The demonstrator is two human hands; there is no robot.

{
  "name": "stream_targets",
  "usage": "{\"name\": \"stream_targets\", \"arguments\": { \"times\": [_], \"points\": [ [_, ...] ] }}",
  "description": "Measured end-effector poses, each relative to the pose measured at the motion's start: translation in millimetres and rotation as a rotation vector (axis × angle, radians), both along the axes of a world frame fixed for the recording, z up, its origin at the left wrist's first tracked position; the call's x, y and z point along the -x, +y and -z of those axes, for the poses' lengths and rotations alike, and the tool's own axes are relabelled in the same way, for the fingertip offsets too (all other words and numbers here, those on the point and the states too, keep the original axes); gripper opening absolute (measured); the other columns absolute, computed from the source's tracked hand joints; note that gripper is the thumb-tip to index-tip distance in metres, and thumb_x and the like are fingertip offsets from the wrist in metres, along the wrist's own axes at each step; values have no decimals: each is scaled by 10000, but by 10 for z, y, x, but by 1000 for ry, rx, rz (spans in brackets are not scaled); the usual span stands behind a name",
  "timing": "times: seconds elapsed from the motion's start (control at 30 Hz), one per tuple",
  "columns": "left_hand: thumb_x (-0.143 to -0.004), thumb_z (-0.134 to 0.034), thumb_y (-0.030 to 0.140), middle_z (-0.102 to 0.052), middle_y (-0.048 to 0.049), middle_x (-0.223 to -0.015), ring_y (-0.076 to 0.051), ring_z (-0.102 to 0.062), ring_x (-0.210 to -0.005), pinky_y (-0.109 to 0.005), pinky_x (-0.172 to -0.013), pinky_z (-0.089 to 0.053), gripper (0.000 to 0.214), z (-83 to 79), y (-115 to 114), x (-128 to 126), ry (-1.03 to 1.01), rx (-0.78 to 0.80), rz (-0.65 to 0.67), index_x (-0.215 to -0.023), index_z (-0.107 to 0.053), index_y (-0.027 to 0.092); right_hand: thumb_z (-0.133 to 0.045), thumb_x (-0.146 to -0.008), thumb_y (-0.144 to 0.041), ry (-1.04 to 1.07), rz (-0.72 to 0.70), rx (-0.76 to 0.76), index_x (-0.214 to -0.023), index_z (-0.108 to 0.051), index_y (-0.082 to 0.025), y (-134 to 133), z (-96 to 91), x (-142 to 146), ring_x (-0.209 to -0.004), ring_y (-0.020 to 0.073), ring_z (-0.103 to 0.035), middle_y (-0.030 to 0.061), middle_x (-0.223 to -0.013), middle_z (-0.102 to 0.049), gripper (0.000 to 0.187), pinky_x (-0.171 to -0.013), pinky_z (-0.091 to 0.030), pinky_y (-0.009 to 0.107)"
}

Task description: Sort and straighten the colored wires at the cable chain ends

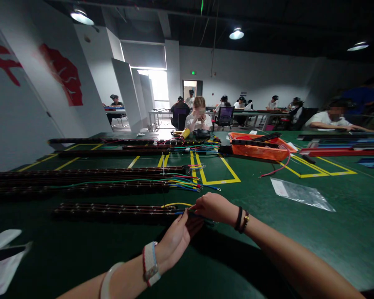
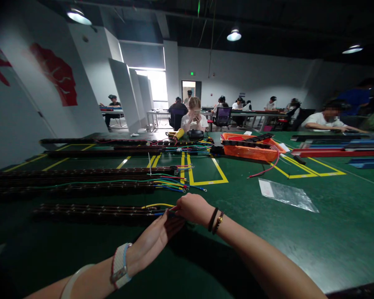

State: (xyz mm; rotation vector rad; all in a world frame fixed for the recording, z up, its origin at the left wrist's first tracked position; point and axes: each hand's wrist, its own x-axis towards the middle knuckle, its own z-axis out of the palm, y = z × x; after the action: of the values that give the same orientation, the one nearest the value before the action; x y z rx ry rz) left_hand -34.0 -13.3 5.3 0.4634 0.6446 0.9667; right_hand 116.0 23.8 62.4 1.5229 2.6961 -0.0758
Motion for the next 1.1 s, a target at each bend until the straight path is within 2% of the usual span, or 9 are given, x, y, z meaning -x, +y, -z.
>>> {"name": "stream_targets", "arguments": {
  "times": [0.17, 0.3, 0.47, 0.67, 0.77, 0.9, 1.1],
  "points": [
    [-882, -516, 238, -683, -129, -996, -214, -637, -984, -386, -1008, -409, 165, -35, -11, 5, 78, 0, 8, -953, -599, 114, -500, -875, -334, 36, 7, 39, -858, -694, -181, 50, 33, -54, -704, 147, -634, 60, -791, -701, 248, -579, -383, 205],
    [-888, -505, 232, -679, -139, -1013, -215, -635, -992, -392, -987, -425, 157, -60, -30, 8, 126, -45, -4, -941, -591, 112, -456, -905, -284, 18, 46, -81, -852, -658, -149, 68, 76, -8, -740, 171, -639, 84, -833, -688, 249, -614, -406, 226],
    [-890, -497, 229, -690, -136, -951, -218, -651, -929, -406, -949, -451, 161, -96, -30, 15, 152, -52, -6, -881, -599, 106, -430, -932, -298, 19, -3, -196, -874, -627, -122, 156, 224, 16, -822, 190, -632, 112, -873, -664, 271, -705, -428, 247],
    [-900, -481, 253, -685, -149, -964, -206, -651, -920, -375, -948, -452, 228, -78, 0, 19, 98, -47, 5, -906, -625, 76, -412, -944, -342, 66, 5, -154, -886, -625, -152, 239, 307, -44, -800, 169, -631, 75, -862, -673, 292, -670, -408, 236],
    [-900, -482, 258, -680, -148, -985, -209, -645, -944, -391, -965, -438, 217, -66, 1, 20, 67, -47, 7, -896, -619, 89, -469, -915, -349, 86, 4, -96, -885, -644, -176, 227, 246, -70, -760, 160, -628, 53, -847, -683, 247, -631, -391, 234],
    [-904, -475, 263, -680, -136, -997, -202, -642, -948, -400, -982, -424, 213, -37, 3, 24, 57, -53, 29, -903, -619, 106, -568, -850, -359, 139, 20, -46, -876, -656, -201, 161, 59, -106, -732, 150, -612, 39, -820, -683, 182, -583, -354, 225],
    [-910, -451, 227, -694, -108, -966, -183, -643, -922, -379, -979, -431, 221, -5, 0, 36, 11, -63, 20, -903, -641, 114, -540, -857, -422, 168, 37, 57, -782, -646, -168, -27, -192, -113, -589, 115, -553, 41, -707, -656, 285, -502, -291, 226]
  ]
}}
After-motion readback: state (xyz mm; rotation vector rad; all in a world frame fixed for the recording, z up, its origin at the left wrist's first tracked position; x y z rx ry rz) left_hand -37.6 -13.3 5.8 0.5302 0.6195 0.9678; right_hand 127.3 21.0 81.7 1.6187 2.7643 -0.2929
